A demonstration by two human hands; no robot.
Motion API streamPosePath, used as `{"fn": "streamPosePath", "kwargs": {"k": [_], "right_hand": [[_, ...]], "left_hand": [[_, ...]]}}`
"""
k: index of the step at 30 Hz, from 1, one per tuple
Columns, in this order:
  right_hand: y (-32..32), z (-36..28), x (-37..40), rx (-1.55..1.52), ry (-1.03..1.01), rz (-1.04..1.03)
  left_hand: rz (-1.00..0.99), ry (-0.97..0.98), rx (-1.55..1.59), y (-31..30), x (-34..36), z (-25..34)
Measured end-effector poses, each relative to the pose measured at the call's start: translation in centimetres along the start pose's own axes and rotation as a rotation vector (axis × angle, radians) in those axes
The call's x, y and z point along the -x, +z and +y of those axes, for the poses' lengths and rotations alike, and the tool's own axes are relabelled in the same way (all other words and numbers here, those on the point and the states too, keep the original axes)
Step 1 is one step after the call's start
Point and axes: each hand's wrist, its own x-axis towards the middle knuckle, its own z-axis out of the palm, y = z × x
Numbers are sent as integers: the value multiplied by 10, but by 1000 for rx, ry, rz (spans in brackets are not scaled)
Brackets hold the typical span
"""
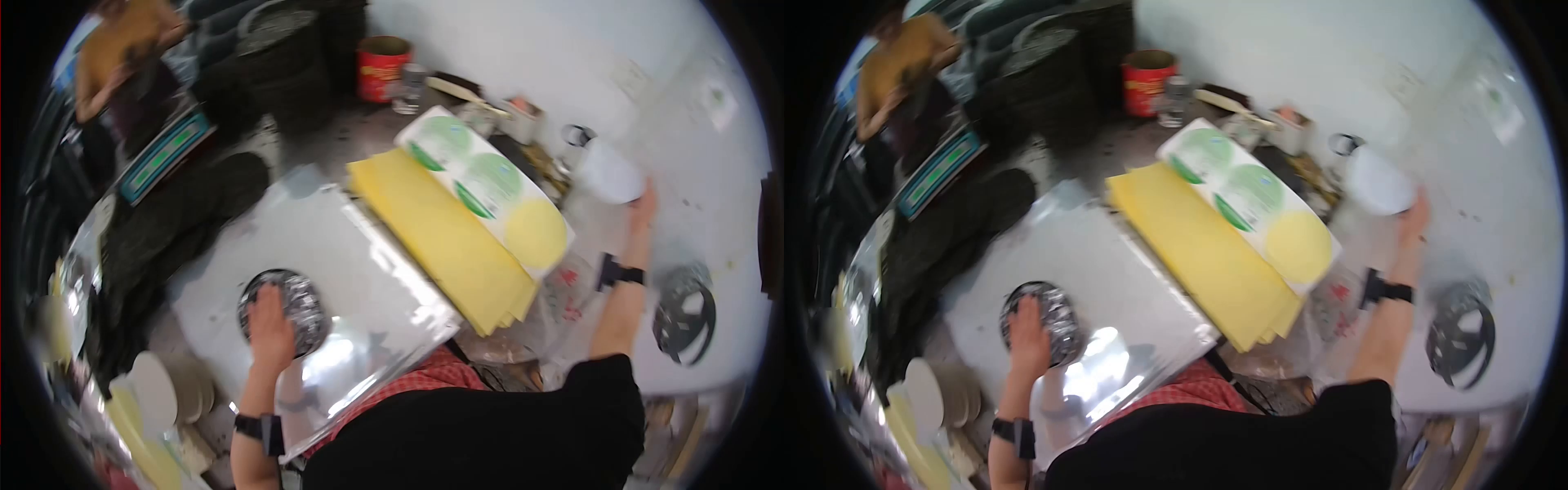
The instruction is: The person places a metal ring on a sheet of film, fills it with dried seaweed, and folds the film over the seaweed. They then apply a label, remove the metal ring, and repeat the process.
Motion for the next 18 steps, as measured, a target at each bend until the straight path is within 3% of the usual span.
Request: {"fn": "streamPosePath", "kwargs": {"k": [1, 3, 4, 7, 8, 10, 14, 15, 16, 18], "right_hand": [[-11, -9, -42, -539, 369, 170], [86, -222, 12, -173, 249, 31], [131, -271, 48, -167, 160, -140], [293, -337, 223, -388, -244, -1083], [332, -353, 280, -437, -373, -1210], [360, -406, 312, -463, -696, -931], [309, -478, 246, -488, -714, -977], [299, -492, 234, -712, -846, -826], [299, -485, 252, -750, -837, -963], [324, -467, 313, -603, -805, -1025]], "left_hand": [[35, -19, 3, 2, -2, 1], [67, -68, 65, -3, -3, 7], [50, -99, 93, -10, -4, 10], [81, -63, 94, -8, 1, 5], [79, -73, 110, -8, 3, 5], [105, -77, 130, -7, 2, 2], [127, -62, 135, -2, 4, 0], [130, -60, 129, -3, 3, 0], [121, -46, 99, -3, 4, -1], [124, 26, -36, -11, 9, -1]]}}
